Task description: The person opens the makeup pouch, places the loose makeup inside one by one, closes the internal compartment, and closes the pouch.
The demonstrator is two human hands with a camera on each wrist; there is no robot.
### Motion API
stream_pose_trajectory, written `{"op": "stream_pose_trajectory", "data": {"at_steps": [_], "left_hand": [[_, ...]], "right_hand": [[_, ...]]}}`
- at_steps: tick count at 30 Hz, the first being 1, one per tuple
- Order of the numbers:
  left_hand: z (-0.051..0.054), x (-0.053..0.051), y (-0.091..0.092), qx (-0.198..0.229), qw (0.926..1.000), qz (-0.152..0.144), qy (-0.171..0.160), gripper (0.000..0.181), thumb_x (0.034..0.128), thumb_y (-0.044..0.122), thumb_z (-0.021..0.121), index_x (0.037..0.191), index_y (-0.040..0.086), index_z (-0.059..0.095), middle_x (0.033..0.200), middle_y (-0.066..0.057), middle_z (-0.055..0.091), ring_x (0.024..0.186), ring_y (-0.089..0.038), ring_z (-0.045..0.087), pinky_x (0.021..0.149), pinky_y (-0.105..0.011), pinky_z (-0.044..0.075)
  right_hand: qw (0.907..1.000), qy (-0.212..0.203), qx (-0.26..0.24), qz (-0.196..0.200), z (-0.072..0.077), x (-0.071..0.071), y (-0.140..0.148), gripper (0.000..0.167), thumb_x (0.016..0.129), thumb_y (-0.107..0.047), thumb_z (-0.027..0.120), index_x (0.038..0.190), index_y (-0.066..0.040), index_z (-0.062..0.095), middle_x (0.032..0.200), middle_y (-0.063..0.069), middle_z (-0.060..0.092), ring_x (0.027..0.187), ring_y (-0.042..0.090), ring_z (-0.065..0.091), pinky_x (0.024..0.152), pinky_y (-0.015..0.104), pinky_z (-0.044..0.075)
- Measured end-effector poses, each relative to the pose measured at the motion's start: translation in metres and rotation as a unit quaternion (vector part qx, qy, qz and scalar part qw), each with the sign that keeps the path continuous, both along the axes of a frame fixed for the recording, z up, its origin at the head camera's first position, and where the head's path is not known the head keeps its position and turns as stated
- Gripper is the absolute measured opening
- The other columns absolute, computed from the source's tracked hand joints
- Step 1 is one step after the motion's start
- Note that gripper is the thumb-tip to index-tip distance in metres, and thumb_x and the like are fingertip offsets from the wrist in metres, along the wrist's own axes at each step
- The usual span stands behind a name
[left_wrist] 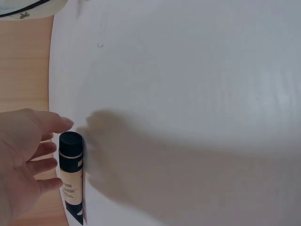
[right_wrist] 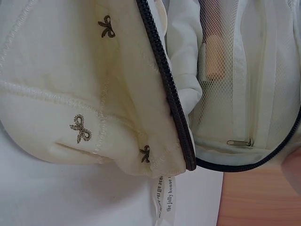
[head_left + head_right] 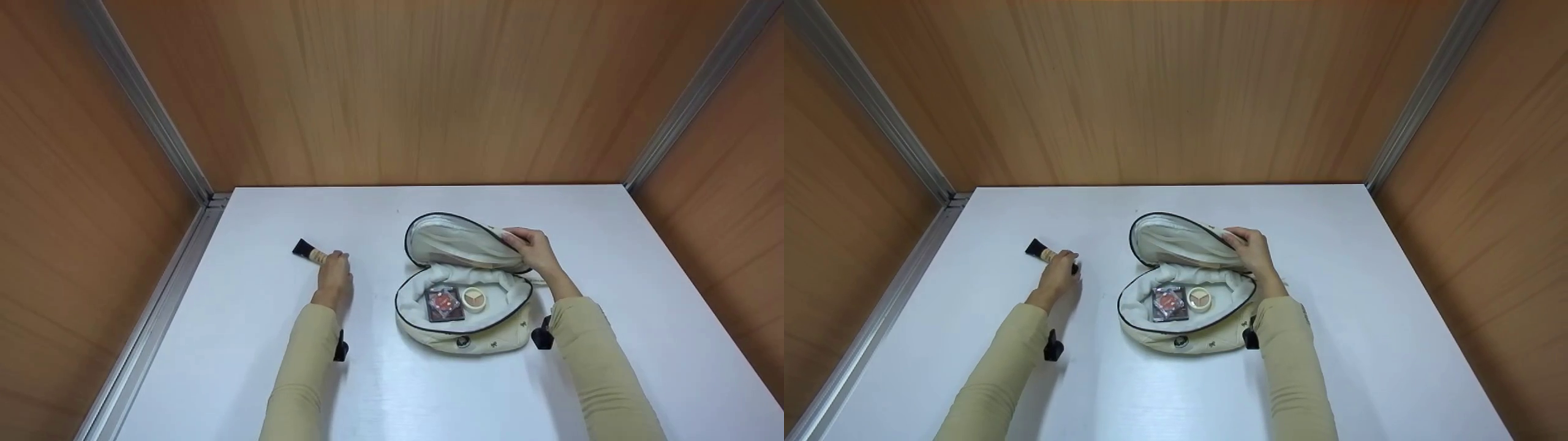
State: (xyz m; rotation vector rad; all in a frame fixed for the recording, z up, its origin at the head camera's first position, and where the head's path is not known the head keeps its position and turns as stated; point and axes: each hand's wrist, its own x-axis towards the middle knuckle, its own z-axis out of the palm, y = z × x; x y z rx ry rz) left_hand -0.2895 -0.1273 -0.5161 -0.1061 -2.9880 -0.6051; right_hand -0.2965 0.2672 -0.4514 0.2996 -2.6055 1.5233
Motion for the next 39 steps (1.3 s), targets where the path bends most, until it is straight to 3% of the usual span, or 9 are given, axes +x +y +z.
{"op": "stream_pose_trajectory", "data": {"at_steps": [7,10,14,17,19,24,27,30,39], "left_hand": [[-0.008,-0.009,-0.012,-0.011,0.9997,-0.008,0.020,0.035,0.0710,-0.005,0.066,0.105,-0.006,0.059,0.105,-0.020,0.055,0.097,-0.034,0.054,0.084,-0.038,0.043],[-0.051,-0.036,-0.026,-0.016,0.9987,-0.015,0.045,0.031,0.0738,-0.007,0.060,0.104,-0.001,0.061,0.103,-0.018,0.056,0.096,-0.032,0.054,0.084,-0.036,0.043],[-0.136,-0.092,-0.051,-0.046,0.9912,-0.040,0.118,0.021,0.0767,-0.002,0.057,0.094,0.006,0.066,0.093,-0.012,0.058,0.086,-0.027,0.056,0.076,-0.033,0.045],[-0.158,-0.104,-0.056,-0.078,0.9800,-0.044,0.178,0.017,0.0680,-0.001,0.059,0.080,0.008,0.066,0.080,-0.009,0.056,0.075,-0.025,0.055,0.065,-0.034,0.045],[-0.131,-0.087,-0.048,-0.085,0.9826,-0.039,0.161,0.016,0.0671,-0.005,0.060,0.076,0.007,0.066,0.076,-0.009,0.056,0.073,-0.026,0.055,0.064,-0.035,0.045],[-0.033,-0.024,-0.025,-0.086,0.9887,-0.040,0.116,0.015,0.0714,-0.011,0.058,0.075,0.000,0.067,0.075,-0.014,0.057,0.073,-0.028,0.056,0.065,-0.034,0.046],[-0.001,-0.001,-0.018,-0.094,0.9882,-0.037,0.115,0.015,0.0722,-0.010,0.058,0.076,0.000,0.067,0.076,-0.014,0.057,0.074,-0.027,0.055,0.066,-0.032,0.045],[0.005,0.005,-0.018,-0.098,0.9893,-0.029,0.104,0.017,0.0741,-0.010,0.058,0.081,0.001,0.068,0.079,-0.013,0.058,0.078,-0.027,0.055,0.069,-0.032,0.045],[-0.014,-0.002,-0.022,-0.082,0.9924,-0.008,0.091,0.019,0.0753,-0.009,0.055,0.084,0.001,0.068,0.081,-0.013,0.057,0.079,-0.028,0.055,0.067,-0.036,0.046]], "right_hand": [[0.9999,-0.007,0.001,-0.011,0.001,0.000,-0.002,0.034,0.087,-0.019,0.055,0.108,0.007,0.060,0.106,0.021,0.059,0.095,0.018,0.055,0.083,0.026,0.042],[0.9999,-0.006,0.005,-0.012,0.001,0.000,-0.002,0.034,0.087,-0.020,0.056,0.108,0.006,0.059,0.106,0.021,0.059,0.096,0.022,0.055,0.085,0.033,0.042],[0.9999,0.000,0.004,-0.011,0.001,-0.001,-0.003,0.032,0.088,-0.018,0.055,0.107,0.007,0.060,0.105,0.022,0.059,0.097,0.027,0.055,0.086,0.037,0.041],[0.9999,0.001,0.005,-0.011,0.002,-0.002,-0.004,0.032,0.088,-0.019,0.055,0.107,0.007,0.060,0.104,0.022,0.060,0.096,0.026,0.055,0.085,0.037,0.041],[0.9999,0.000,0.008,-0.008,0.002,-0.002,-0.004,0.033,0.088,-0.019,0.054,0.108,0.007,0.060,0.105,0.022,0.059,0.095,0.024,0.056,0.085,0.035,0.042],[0.9999,0.002,0.005,-0.010,0.003,-0.002,-0.004,0.032,0.087,-0.019,0.056,0.107,0.006,0.060,0.104,0.020,0.060,0.091,0.018,0.057,0.081,0.027,0.043],[0.9998,0.013,0.005,-0.011,0.003,-0.003,-0.003,0.030,0.087,-0.017,0.057,0.106,0.007,0.061,0.102,0.021,0.061,0.089,0.015,0.057,0.080,0.025,0.043],[0.9997,0.018,0.009,-0.012,0.003,-0.003,-0.003,0.030,0.087,-0.016,0.057,0.106,0.007,0.061,0.102,0.021,0.061,0.089,0.014,0.057,0.080,0.027,0.043],[0.9998,0.013,0.015,-0.007,0.000,-0.001,-0.001,0.031,0.087,-0.019,0.056,0.105,0.006,0.062,0.101,0.020,0.061,0.090,0.018,0.057,0.079,0.025,0.043]]}}
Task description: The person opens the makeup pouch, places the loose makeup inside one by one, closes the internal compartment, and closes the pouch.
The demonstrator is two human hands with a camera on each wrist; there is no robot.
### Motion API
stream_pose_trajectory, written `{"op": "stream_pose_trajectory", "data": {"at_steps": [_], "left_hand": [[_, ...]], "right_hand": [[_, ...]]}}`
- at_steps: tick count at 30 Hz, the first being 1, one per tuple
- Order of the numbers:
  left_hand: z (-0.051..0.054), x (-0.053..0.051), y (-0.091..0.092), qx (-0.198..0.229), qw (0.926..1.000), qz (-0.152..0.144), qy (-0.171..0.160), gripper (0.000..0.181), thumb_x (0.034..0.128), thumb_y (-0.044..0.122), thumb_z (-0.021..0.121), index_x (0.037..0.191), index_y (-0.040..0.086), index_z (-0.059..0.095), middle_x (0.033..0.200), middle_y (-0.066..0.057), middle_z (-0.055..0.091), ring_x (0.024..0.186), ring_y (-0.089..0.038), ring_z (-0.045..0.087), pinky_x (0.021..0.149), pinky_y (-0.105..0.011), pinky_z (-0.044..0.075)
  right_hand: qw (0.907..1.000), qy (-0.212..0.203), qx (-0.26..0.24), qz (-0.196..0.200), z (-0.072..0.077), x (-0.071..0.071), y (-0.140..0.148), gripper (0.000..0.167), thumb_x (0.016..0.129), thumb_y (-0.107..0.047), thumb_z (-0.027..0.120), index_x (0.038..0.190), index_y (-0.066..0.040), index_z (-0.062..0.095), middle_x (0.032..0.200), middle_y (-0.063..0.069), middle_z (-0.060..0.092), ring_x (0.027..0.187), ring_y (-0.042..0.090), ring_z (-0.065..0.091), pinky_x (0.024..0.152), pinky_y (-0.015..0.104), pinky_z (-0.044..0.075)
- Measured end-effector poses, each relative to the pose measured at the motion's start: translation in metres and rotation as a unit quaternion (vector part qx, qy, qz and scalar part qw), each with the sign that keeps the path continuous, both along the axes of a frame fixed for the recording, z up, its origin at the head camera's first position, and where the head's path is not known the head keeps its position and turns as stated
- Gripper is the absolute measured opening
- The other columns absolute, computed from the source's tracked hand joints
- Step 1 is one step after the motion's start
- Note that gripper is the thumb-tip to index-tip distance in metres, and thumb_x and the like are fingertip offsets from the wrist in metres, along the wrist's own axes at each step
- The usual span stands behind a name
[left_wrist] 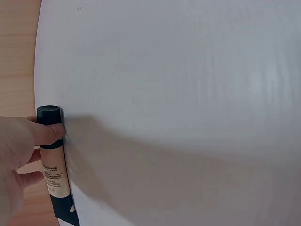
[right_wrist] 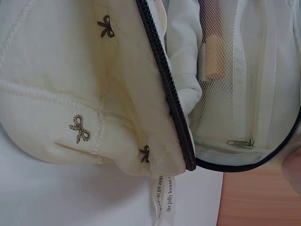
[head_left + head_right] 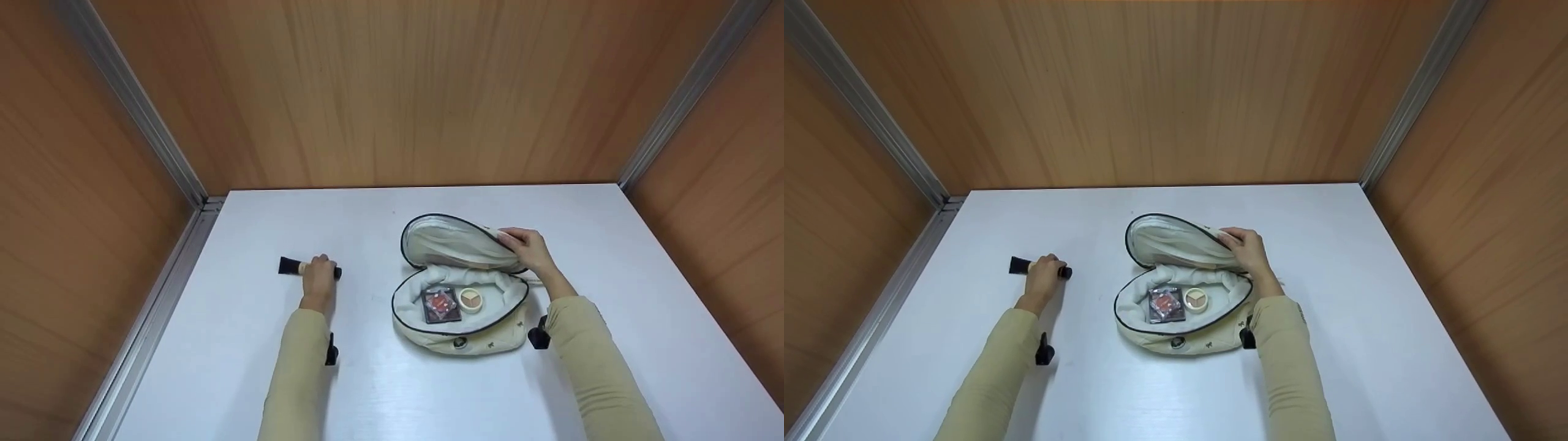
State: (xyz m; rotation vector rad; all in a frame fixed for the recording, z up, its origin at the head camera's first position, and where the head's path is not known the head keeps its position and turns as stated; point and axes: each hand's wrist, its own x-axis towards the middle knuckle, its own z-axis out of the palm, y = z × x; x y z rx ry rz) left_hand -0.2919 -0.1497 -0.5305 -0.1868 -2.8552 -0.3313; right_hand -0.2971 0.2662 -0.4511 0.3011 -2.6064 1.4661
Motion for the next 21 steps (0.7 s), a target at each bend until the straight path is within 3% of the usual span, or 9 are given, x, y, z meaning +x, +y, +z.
{"op": "stream_pose_trajectory", "data": {"at_steps": [5,11,15,21], "left_hand": [[0.001,0.003,-0.001,-0.001,0.9999,0.014,-0.005,0.018,0.0755,-0.009,0.054,0.080,0.001,0.067,0.079,-0.013,0.056,0.074,-0.029,0.056,0.061,-0.037,0.046],[0.003,0.006,0.001,-0.019,0.9992,0.019,-0.029,0.016,0.0777,-0.007,0.055,0.084,0.002,0.067,0.083,-0.012,0.056,0.075,-0.029,0.057,0.061,-0.038,0.047],[0.004,0.009,0.005,-0.023,0.9987,0.014,-0.044,0.015,0.0799,-0.003,0.058,0.090,0.004,0.067,0.087,-0.011,0.057,0.079,-0.027,0.057,0.062,-0.036,0.048],[0.001,0.011,0.011,-0.006,0.9993,-0.004,-0.036,0.012,0.0793,0.000,0.060,0.088,0.003,0.067,0.085,-0.010,0.055,0.080,-0.026,0.054,0.065,-0.035,0.047]], "right_hand": [[1.0000,0.005,-0.005,0.002,-0.002,-0.002,0.001,0.031,0.086,-0.020,0.057,0.104,0.005,0.062,0.100,0.020,0.062,0.086,0.009,0.056,0.076,0.019,0.042],[0.9999,-0.006,-0.011,-0.002,-0.001,-0.002,0.000,0.033,0.087,-0.019,0.056,0.106,0.007,0.061,0.102,0.021,0.061,0.089,0.012,0.057,0.078,0.020,0.043],[0.9998,-0.013,-0.011,-0.005,0.001,0.000,0.000,0.033,0.087,-0.019,0.056,0.107,0.007,0.060,0.103,0.021,0.060,0.089,0.011,0.056,0.079,0.022,0.043],[0.9999,-0.005,-0.010,-0.002,0.001,-0.001,0.001,0.032,0.087,-0.018,0.056,0.105,0.008,0.060,0.102,0.021,0.061,0.086,0.006,0.056,0.078,0.022,0.043]]}}
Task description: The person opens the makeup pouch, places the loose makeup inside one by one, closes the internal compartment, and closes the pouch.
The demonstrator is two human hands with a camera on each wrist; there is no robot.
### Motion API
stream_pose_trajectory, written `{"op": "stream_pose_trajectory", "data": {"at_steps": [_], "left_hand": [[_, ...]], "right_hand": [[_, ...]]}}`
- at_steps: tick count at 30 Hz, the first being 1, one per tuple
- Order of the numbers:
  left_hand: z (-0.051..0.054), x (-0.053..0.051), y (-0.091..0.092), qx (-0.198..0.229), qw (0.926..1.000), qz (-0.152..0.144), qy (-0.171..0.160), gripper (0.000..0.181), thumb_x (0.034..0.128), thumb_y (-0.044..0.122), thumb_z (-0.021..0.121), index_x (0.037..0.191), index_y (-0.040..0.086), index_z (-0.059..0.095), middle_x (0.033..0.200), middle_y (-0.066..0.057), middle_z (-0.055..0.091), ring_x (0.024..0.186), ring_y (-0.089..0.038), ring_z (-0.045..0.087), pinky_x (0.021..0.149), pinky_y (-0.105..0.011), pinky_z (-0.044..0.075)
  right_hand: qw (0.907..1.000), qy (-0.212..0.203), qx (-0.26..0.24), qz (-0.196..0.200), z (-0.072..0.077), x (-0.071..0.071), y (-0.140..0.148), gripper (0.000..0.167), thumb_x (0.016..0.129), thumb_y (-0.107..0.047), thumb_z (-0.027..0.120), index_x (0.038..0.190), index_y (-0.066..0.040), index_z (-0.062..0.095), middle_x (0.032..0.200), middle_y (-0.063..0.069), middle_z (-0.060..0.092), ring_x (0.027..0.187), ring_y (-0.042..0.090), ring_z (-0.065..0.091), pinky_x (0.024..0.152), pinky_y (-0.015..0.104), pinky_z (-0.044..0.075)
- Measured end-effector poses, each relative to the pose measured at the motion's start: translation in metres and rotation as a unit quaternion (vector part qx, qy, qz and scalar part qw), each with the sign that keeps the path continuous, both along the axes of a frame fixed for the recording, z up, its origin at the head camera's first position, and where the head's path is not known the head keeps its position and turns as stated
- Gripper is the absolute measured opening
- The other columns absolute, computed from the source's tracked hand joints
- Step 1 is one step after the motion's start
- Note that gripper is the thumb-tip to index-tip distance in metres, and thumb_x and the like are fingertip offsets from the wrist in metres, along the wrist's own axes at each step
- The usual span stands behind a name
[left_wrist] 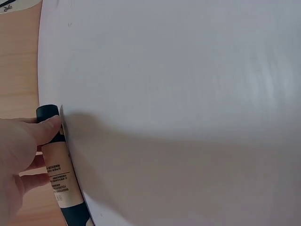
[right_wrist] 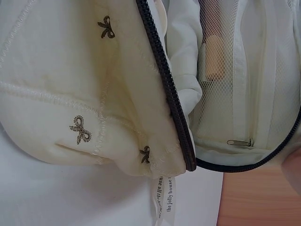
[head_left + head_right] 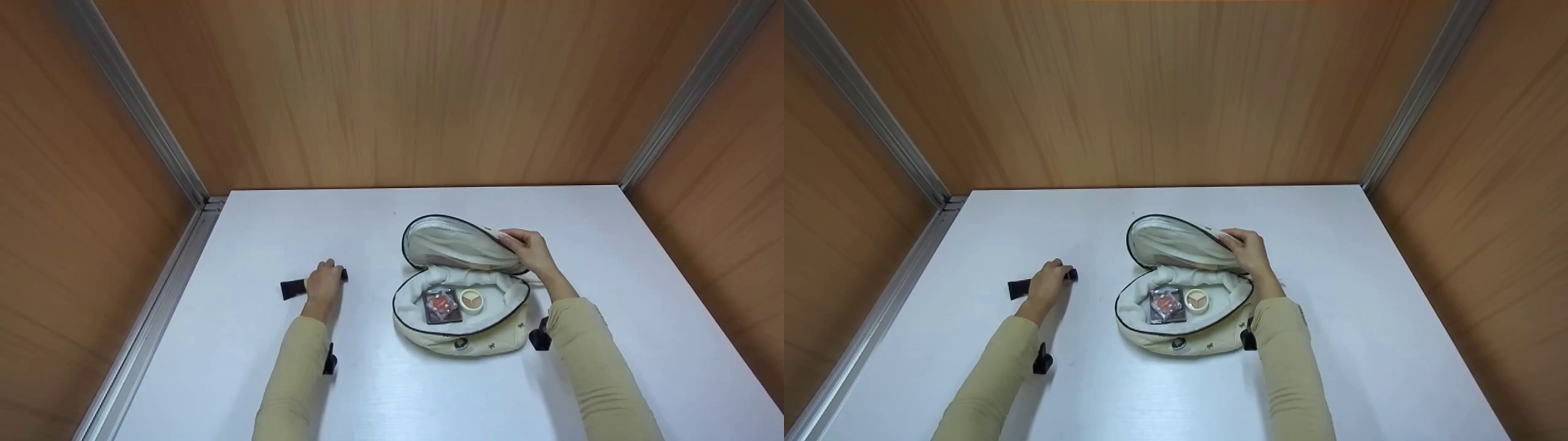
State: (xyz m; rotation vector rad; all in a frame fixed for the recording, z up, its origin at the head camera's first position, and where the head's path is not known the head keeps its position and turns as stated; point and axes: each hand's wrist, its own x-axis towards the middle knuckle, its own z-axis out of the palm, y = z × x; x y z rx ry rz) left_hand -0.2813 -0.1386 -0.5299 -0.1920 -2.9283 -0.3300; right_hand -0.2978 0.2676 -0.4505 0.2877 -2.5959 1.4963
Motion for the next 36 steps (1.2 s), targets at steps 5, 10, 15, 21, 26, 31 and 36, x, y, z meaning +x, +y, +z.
{"op": "stream_pose_trajectory", "data": {"at_steps": [5,10,15,21,26,31,36], "left_hand": [[0.000,0.004,0.008,-0.004,0.9999,0.004,0.011,0.011,0.0768,0.002,0.063,0.087,0.002,0.066,0.086,-0.012,0.054,0.080,-0.027,0.054,0.065,-0.034,0.048],[0.004,0.008,0.020,-0.003,0.9986,0.002,0.053,0.008,0.0735,0.003,0.065,0.081,0.001,0.065,0.082,-0.013,0.055,0.076,-0.027,0.054,0.061,-0.035,0.048],[0.011,0.011,0.032,-0.008,0.9980,0.000,0.063,0.008,0.0739,0.004,0.066,0.080,0.000,0.066,0.079,-0.013,0.055,0.073,-0.027,0.054,0.058,-0.036,0.048],[0.024,0.019,0.046,0.000,0.9984,-0.004,0.057,0.007,0.0747,0.005,0.064,0.080,0.001,0.066,0.079,-0.012,0.054,0.074,-0.027,0.054,0.059,-0.037,0.048],[0.036,0.026,0.058,0.016,0.9990,-0.009,0.041,0.005,0.0725,0.004,0.065,0.077,0.002,0.066,0.077,-0.011,0.053,0.074,-0.027,0.054,0.059,-0.037,0.048],[0.047,0.032,0.072,0.021,0.9988,-0.013,0.042,0.006,0.0702,0.006,0.067,0.076,0.005,0.067,0.076,-0.010,0.054,0.073,-0.026,0.055,0.057,-0.037,0.048],[0.055,0.036,0.085,0.027,0.9984,-0.031,0.039,0.005,0.0699,0.007,0.068,0.075,0.007,0.068,0.075,-0.009,0.055,0.072,-0.026,0.055,0.055,-0.037,0.048]], "right_hand": [[1.0000,0.003,0.001,0.001,-0.001,-0.001,0.002,0.033,0.087,-0.019,0.056,0.106,0.007,0.061,0.102,0.021,0.061,0.086,0.006,0.056,0.078,0.020,0.042],[0.9999,0.012,-0.001,-0.005,0.000,-0.001,0.002,0.030,0.087,-0.016,0.056,0.104,0.008,0.061,0.101,0.022,0.061,0.087,0.010,0.057,0.077,0.021,0.043],[0.9999,0.011,0.005,-0.004,0.002,0.000,0.002,0.029,0.087,-0.015,0.056,0.106,0.007,0.061,0.102,0.021,0.061,0.087,0.010,0.057,0.078,0.022,0.043],[1.0000,-0.003,0.004,-0.005,0.003,0.001,0.001,0.031,0.088,-0.016,0.055,0.108,0.007,0.059,0.105,0.022,0.059,0.095,0.022,0.056,0.084,0.034,0.042],[1.0000,-0.004,0.006,-0.006,0.003,0.001,0.000,0.031,0.087,-0.016,0.055,0.107,0.008,0.059,0.105,0.022,0.059,0.097,0.027,0.055,0.086,0.037,0.042],[0.9999,-0.014,0.000,-0.002,0.003,0.000,-0.001,0.031,0.088,-0.015,0.055,0.109,0.007,0.059,0.106,0.023,0.058,0.099,0.029,0.054,0.087,0.037,0.041],[0.9999,-0.016,0.000,0.002,0.002,0.000,-0.001,0.034,0.089,-0.018,0.054,0.110,0.008,0.058,0.107,0.023,0.058,0.100,0.031,0.053,0.087,0.038,0.040]]}}
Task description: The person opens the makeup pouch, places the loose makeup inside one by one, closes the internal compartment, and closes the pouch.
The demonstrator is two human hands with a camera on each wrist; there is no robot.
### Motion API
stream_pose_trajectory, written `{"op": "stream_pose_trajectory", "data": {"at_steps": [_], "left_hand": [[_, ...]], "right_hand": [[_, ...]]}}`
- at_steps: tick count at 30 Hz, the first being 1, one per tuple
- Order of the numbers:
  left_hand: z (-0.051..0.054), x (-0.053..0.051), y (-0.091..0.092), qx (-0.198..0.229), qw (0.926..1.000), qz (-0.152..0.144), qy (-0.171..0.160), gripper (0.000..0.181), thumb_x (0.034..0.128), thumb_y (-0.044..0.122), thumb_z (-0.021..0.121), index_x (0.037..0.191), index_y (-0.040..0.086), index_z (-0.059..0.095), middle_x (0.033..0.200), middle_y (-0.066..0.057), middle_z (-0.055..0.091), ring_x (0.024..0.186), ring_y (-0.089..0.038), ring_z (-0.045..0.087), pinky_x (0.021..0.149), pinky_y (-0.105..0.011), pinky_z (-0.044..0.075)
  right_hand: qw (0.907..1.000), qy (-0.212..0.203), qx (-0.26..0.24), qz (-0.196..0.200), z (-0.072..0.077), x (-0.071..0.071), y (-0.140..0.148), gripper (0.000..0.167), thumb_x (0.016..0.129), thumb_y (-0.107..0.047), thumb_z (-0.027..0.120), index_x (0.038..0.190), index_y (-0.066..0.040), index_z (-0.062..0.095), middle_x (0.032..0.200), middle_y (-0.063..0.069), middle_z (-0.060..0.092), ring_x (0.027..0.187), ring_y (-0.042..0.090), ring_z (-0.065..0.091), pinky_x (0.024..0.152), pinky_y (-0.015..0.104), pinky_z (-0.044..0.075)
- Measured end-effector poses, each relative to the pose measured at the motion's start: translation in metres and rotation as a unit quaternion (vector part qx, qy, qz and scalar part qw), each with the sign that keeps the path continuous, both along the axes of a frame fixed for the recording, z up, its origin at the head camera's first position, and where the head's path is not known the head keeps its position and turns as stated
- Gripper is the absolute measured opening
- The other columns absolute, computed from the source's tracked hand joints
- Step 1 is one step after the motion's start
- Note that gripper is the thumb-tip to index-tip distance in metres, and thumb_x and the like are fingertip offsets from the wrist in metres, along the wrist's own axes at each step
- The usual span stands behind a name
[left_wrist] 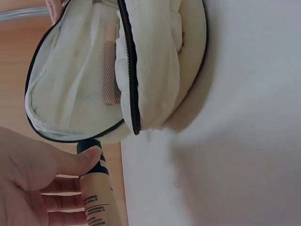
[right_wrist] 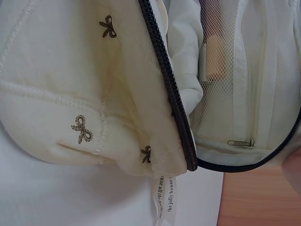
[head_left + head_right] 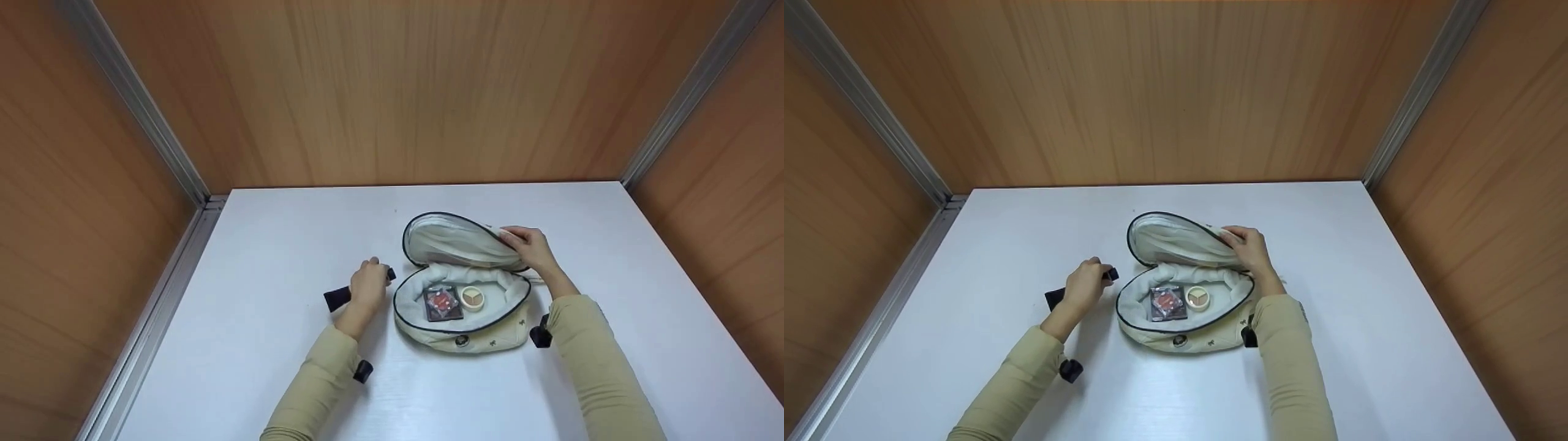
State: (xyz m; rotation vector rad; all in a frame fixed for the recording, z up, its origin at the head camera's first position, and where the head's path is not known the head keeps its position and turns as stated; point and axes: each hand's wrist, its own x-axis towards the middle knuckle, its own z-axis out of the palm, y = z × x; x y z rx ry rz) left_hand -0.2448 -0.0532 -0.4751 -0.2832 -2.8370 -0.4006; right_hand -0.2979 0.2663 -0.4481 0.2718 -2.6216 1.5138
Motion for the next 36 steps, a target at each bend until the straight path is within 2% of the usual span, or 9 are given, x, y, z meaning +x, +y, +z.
{"op": "stream_pose_trajectory", "data": {"at_steps": [4,13,16,20,25,36], "left_hand": [[0.004,0.004,0.011,0.005,0.9998,-0.016,0.007,0.003,0.0712,0.006,0.065,0.073,0.007,0.068,0.073,-0.009,0.055,0.071,-0.026,0.055,0.054,-0.037,0.047],[0.009,0.009,0.038,0.008,0.9996,-0.023,0.011,0.005,0.0686,0.010,0.068,0.074,0.009,0.068,0.074,-0.008,0.057,0.070,-0.024,0.056,0.054,-0.036,0.048],[0.010,0.010,0.047,0.009,0.9994,-0.031,0.014,0.006,0.0704,0.009,0.068,0.077,0.010,0.067,0.077,-0.007,0.059,0.071,-0.023,0.056,0.056,-0.035,0.048],[0.012,0.010,0.060,-0.001,0.9988,-0.043,0.025,0.005,0.0741,0.010,0.065,0.078,0.009,0.067,0.081,-0.007,0.062,0.073,-0.022,0.057,0.058,-0.035,0.049],[0.015,0.011,0.074,-0.014,0.9981,-0.049,0.033,0.004,0.0712,0.014,0.068,0.072,0.010,0.067,0.078,-0.005,0.061,0.073,-0.021,0.058,0.058,-0.032,0.049],[0.015,0.009,0.104,-0.032,0.9963,-0.070,0.039,0.004,0.0712,0.014,0.069,0.075,0.014,0.069,0.079,-0.003,0.059,0.073,-0.019,0.057,0.056,-0.030,0.049]], "right_hand": [[1.0000,-0.004,-0.002,0.000,0.000,0.000,0.000,0.036,0.088,-0.021,0.054,0.110,0.008,0.058,0.108,0.023,0.058,0.101,0.031,0.053,0.088,0.038,0.040],[1.0000,0.008,-0.001,-0.002,-0.001,0.001,0.000,0.033,0.088,-0.019,0.055,0.108,0.007,0.059,0.106,0.022,0.059,0.098,0.028,0.055,0.086,0.037,0.041],[1.0000,0.006,-0.001,-0.003,-0.001,0.002,0.000,0.034,0.088,-0.019,0.054,0.109,0.007,0.059,0.107,0.022,0.058,0.098,0.028,0.054,0.087,0.037,0.041],[1.0000,0.003,-0.007,-0.004,0.000,0.002,0.001,0.035,0.088,-0.020,0.054,0.109,0.007,0.059,0.107,0.023,0.058,0.098,0.028,0.054,0.087,0.038,0.040],[0.9999,0.012,-0.005,-0.003,-0.001,0.001,0.001,0.034,0.088,-0.020,0.055,0.108,0.007,0.060,0.106,0.023,0.059,0.098,0.029,0.054,0.088,0.039,0.040],[0.9998,0.020,0.003,-0.005,-0.002,-0.001,0.002,0.032,0.087,-0.019,0.056,0.106,0.006,0.061,0.104,0.021,0.060,0.095,0.024,0.055,0.085,0.034,0.041]]}}
